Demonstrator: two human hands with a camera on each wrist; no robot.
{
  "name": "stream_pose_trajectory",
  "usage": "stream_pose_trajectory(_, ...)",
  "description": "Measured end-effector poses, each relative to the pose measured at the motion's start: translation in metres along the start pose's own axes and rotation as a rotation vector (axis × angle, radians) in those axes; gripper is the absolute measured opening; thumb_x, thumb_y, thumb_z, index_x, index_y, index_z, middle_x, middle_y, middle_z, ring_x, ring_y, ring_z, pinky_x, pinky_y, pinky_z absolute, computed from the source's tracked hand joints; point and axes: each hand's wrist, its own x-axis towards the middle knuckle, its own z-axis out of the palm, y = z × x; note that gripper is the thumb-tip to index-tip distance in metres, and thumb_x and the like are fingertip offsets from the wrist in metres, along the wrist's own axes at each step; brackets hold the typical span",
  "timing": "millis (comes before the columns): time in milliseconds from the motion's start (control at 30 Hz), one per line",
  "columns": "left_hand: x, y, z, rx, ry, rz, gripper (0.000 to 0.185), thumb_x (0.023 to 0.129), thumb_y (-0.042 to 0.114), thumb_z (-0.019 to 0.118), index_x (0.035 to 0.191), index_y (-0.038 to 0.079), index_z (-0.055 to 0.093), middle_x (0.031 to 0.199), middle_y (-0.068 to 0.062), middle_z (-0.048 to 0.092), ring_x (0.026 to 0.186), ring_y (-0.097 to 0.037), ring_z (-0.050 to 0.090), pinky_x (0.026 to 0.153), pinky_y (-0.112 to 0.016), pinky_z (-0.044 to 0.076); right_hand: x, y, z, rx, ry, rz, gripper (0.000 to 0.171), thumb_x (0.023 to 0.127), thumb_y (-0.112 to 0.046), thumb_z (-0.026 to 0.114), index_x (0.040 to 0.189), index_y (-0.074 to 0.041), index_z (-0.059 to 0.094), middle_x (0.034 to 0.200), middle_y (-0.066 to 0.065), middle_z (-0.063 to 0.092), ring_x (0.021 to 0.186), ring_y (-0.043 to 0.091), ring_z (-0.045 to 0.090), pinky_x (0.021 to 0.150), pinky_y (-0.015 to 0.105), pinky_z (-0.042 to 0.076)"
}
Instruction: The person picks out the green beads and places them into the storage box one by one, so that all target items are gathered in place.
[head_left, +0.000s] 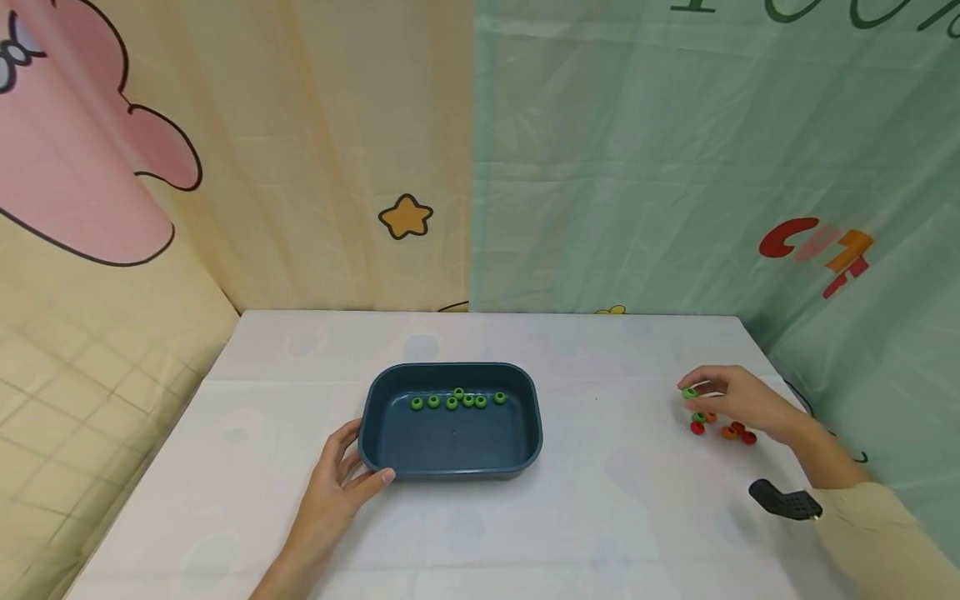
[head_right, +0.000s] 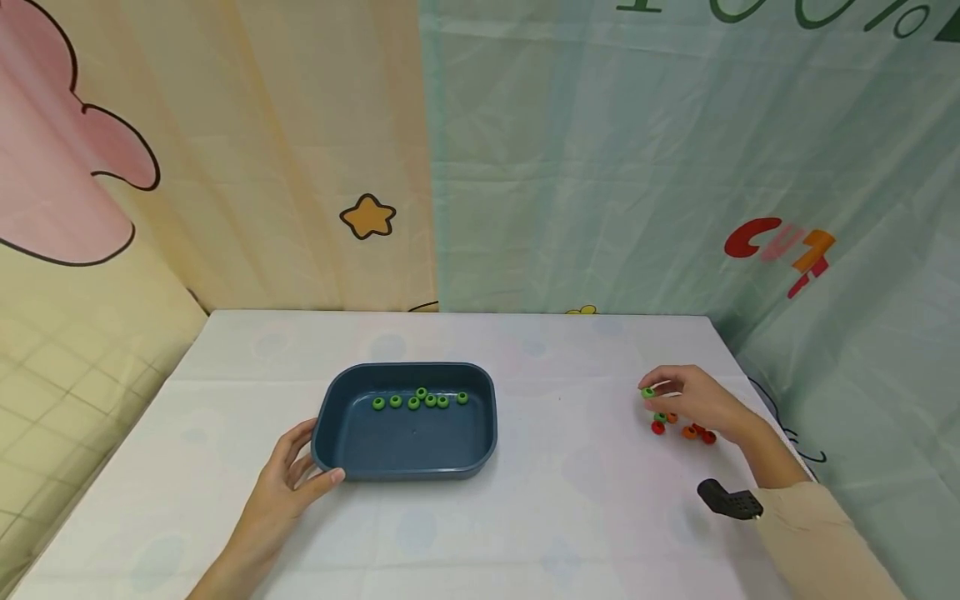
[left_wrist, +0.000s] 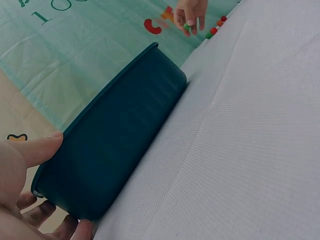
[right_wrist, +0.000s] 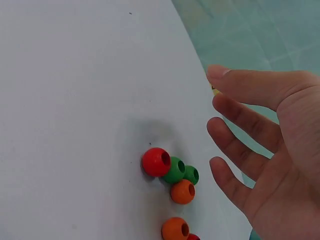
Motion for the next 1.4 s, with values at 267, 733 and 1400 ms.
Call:
stream_pose_trajectory(267,0.0,0.002,0.0,0.006,0.01,-0.013,0.081,0.077,0.017,0.077,0.141,0.025,0.028,0.144,0.003,0.025,0.127,-0.02,0.036,0.092,-0.024,0.044,0.022,-0.015,0.011,-0.013,-0.04,-0.044,0.031,0.084,-0.023,0.071,0.11,-0.007,0.063,0.117,0.013,0.057,0.108,0.032,0.054,0.079,0.033,0.053)
stream_pose_trajectory(733,0.0,0.001,0.002,0.025,0.005,0.023,0.08,0.077,0.017,0.077,0.141,0.023,0.03,0.144,0.001,0.025,0.126,-0.025,0.037,0.09,-0.023,0.046,0.046,-0.051,0.023,-0.011,-0.1,-0.125,0.03,0.084,-0.021,0.071,0.11,-0.007,0.063,0.115,0.014,0.058,0.103,0.024,0.057,0.08,0.036,0.05)
stream_pose_trajectory(1400,-0.001,0.001,0.0,0.016,-0.015,0.048,0.081,0.077,0.016,0.078,0.142,0.019,0.03,0.145,-0.001,0.025,0.124,-0.028,0.041,0.086,-0.024,0.048,0.083,-0.099,0.05,0.042,-0.177,-0.238,0.023,0.082,-0.022,0.072,0.103,-0.016,0.065,0.114,0.015,0.057,0.101,0.022,0.057,0.086,0.036,0.05)
